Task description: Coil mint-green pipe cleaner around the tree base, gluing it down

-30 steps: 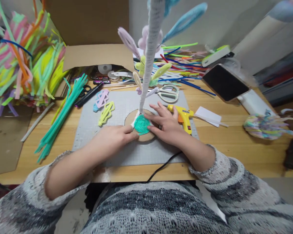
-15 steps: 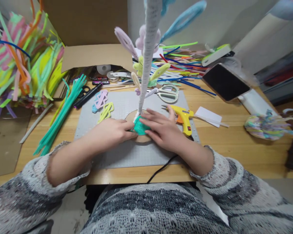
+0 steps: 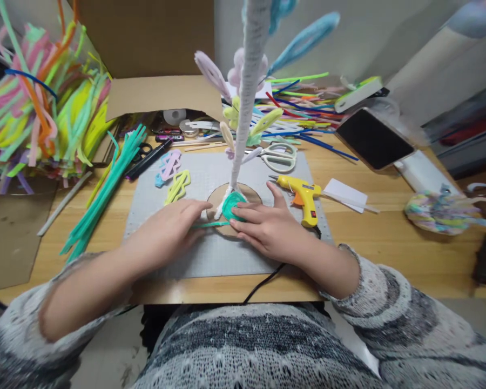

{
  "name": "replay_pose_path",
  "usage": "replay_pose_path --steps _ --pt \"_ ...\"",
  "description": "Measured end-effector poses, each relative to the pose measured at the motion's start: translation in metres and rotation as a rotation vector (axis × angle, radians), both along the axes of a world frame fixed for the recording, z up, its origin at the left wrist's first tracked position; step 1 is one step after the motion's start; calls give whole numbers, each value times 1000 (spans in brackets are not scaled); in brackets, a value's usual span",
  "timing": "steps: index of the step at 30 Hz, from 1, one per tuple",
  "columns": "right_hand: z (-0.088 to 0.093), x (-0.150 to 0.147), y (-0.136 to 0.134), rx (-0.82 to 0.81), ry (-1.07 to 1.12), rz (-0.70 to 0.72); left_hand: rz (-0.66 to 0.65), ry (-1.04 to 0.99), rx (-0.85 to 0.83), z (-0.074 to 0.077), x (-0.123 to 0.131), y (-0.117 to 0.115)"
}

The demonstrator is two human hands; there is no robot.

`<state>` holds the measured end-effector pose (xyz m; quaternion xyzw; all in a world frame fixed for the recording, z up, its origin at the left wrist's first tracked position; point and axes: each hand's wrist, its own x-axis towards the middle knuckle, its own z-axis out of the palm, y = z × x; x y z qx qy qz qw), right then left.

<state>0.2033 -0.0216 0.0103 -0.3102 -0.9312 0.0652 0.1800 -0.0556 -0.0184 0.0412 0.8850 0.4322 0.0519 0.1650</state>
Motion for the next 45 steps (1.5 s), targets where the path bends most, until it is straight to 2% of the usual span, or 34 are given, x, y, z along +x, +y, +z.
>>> replay_pose_path --steps 3,4,6,9,10,12,15,18,22,25,27,31,34,39,45 --pt "4 -1 -1 -9 -5 3 152 -146 -16 12 -9 -43" --pt "4 -1 -1 -20 -3 4 225 -228 -71 15 -9 -60" --pt "4 0 0 -42 0 8 323 -430 -358 16 -5 -93" --pt "2 2 2 -64 -6 26 470 -840 -955 0 8 -125" --pt "0 3 3 -64 -11 33 551 -1015 -1043 -8 13 -129" --pt "-2 5 4 -57 -18 46 734 -1319 -1114 -22 20 -128" --pt "-2 7 5 -43 -23 56 999 -1599 -1025 -28 28 -111" --pt "0 7 5 -42 -43 56 1168 -1700 -872 -22 31 -86" --pt "1 7 4 -45 -71 57 1206 -1607 -769 -13 31 -50" --pt "-1 7 4 -27 -70 65 1018 -1436 -739 -7 34 -29" --pt "-3 7 4 -10 -66 66 874 -1184 -662 -4 37 -17" --pt "-4 7 3 -17 -71 61 664 -596 -446 0 43 0" --pt "-2 6 2 -31 -70 60 543 -373 -318 1 43 13" --pt "1 4 1 -51 -43 54 480 -225 -303 -2 44 25" --pt "2 3 1 -64 -40 41 419 -272 -299 -4 44 21"
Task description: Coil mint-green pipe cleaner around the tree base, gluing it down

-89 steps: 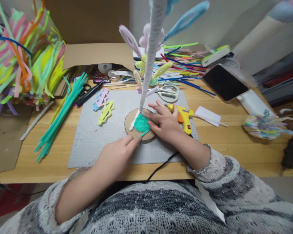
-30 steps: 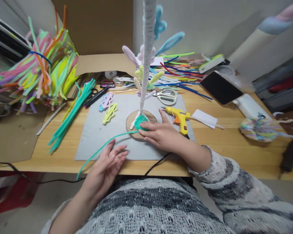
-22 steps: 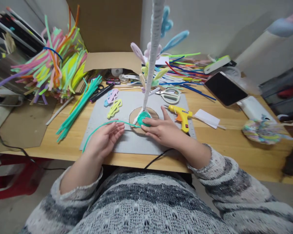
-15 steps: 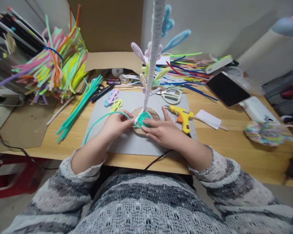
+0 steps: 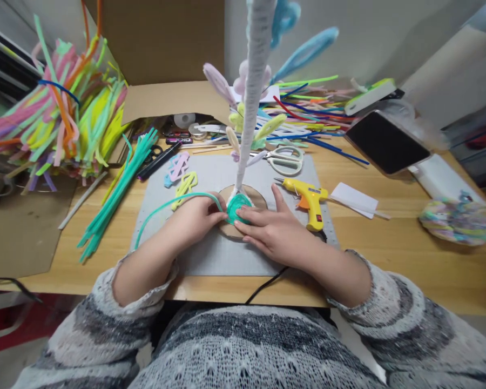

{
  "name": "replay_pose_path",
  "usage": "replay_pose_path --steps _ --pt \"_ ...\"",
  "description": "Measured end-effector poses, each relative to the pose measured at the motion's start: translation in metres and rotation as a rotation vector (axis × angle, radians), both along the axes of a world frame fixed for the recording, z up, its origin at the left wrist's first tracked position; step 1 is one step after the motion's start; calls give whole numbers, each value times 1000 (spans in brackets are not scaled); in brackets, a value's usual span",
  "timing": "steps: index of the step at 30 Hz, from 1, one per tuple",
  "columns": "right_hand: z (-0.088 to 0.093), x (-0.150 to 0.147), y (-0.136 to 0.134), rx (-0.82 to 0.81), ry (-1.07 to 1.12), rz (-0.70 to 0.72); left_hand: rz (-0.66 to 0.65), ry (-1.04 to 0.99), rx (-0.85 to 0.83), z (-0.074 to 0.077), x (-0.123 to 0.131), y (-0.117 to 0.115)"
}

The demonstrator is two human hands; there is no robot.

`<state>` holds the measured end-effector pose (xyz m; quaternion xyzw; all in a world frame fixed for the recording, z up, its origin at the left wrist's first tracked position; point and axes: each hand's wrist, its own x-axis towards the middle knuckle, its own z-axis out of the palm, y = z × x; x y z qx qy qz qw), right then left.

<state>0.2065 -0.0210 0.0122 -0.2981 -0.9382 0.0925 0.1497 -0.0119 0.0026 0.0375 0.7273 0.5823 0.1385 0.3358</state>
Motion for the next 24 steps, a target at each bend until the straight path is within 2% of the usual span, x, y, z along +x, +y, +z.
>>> replay_pose_path --steps 8,15,24 --pt "-1 1 0 -1 26 9 -19 -33 -38 -2 -6 -4" --pt "-2 1 1 -13 22 3 -26 -32 77 -10 -2 -7" --pt "-1 -1 0 -31 30 -5 39 160 139 -9 13 -17"
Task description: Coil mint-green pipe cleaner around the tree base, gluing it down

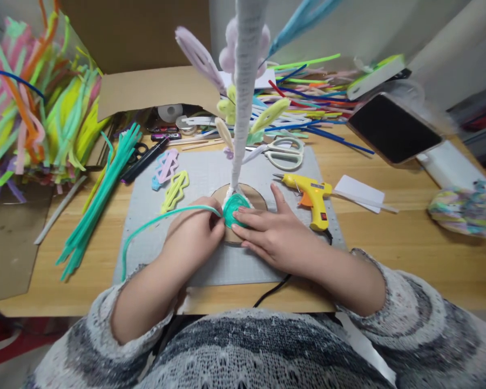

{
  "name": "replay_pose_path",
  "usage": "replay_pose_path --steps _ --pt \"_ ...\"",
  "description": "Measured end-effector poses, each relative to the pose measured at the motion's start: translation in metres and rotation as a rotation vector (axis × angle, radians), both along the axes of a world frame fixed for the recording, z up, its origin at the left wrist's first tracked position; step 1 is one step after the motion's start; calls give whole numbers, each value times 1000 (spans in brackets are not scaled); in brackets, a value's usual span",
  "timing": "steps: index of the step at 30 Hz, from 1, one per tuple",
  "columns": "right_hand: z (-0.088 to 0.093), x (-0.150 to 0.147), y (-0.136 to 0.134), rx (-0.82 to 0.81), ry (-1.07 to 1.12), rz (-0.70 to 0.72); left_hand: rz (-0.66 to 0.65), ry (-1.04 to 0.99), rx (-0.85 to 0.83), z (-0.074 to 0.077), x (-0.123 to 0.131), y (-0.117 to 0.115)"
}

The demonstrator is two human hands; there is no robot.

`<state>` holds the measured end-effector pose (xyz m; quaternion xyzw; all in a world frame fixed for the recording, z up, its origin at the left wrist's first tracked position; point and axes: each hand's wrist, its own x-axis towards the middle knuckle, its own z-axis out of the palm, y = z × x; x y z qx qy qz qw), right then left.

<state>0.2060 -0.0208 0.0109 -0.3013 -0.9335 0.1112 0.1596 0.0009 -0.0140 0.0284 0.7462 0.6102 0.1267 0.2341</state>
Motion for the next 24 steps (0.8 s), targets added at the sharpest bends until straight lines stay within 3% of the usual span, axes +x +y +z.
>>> replay_pose_path --steps 19,24 --pt "1 0 0 -7 -33 -3 -4 -159 -64 -6 -4 5" --pt "-1 2 0 0 -41 -2 -33 -186 24 -12 -6 7"
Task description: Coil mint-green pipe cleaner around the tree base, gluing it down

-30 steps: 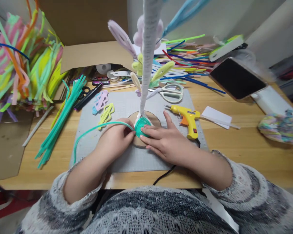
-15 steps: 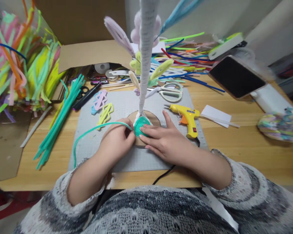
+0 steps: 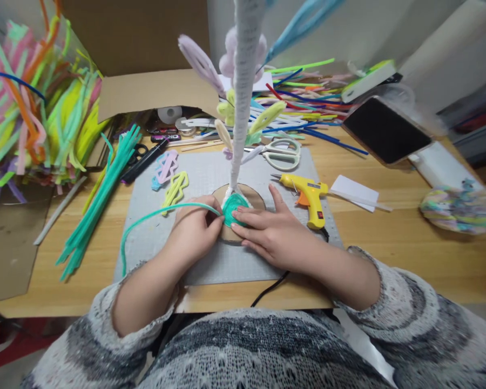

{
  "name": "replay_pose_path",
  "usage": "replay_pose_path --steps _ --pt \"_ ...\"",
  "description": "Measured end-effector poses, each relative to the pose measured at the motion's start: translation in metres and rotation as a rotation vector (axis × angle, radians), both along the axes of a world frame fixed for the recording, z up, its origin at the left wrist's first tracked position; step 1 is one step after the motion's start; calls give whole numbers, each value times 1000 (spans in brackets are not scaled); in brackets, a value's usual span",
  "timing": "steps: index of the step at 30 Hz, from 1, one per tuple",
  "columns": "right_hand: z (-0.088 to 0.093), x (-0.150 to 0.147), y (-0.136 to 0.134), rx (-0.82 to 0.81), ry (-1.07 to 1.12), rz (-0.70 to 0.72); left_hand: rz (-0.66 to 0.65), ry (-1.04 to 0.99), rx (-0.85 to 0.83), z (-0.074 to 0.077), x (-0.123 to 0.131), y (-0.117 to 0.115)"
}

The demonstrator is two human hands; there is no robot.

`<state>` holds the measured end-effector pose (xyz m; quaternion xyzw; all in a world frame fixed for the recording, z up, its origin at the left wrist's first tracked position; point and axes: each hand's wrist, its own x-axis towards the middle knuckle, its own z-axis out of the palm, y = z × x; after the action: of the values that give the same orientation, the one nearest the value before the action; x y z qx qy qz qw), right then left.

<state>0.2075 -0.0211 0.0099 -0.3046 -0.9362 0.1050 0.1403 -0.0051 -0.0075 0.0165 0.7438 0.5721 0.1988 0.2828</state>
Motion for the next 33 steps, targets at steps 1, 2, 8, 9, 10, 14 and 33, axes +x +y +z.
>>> replay_pose_path --steps 1,2,8,9,10,14,33 --pt "0 0 0 2 -1 2 0 3 23 -1 0 0" --pt "0 0 0 3 -1 4 3 4 38 -3 1 0" --pt "0 2 1 -17 28 9 167 61 -16 -7 6 -1" --pt "0 2 1 -26 55 15 184 67 -31 -7 6 -1" --pt "-1 2 1 -31 94 11 188 70 -44 -7 6 -1" --pt "-2 -3 4 6 255 -200 173 84 -59 -7 6 0" --pt "1 -30 26 -107 -62 -593 170 169 -13 -9 7 -3"
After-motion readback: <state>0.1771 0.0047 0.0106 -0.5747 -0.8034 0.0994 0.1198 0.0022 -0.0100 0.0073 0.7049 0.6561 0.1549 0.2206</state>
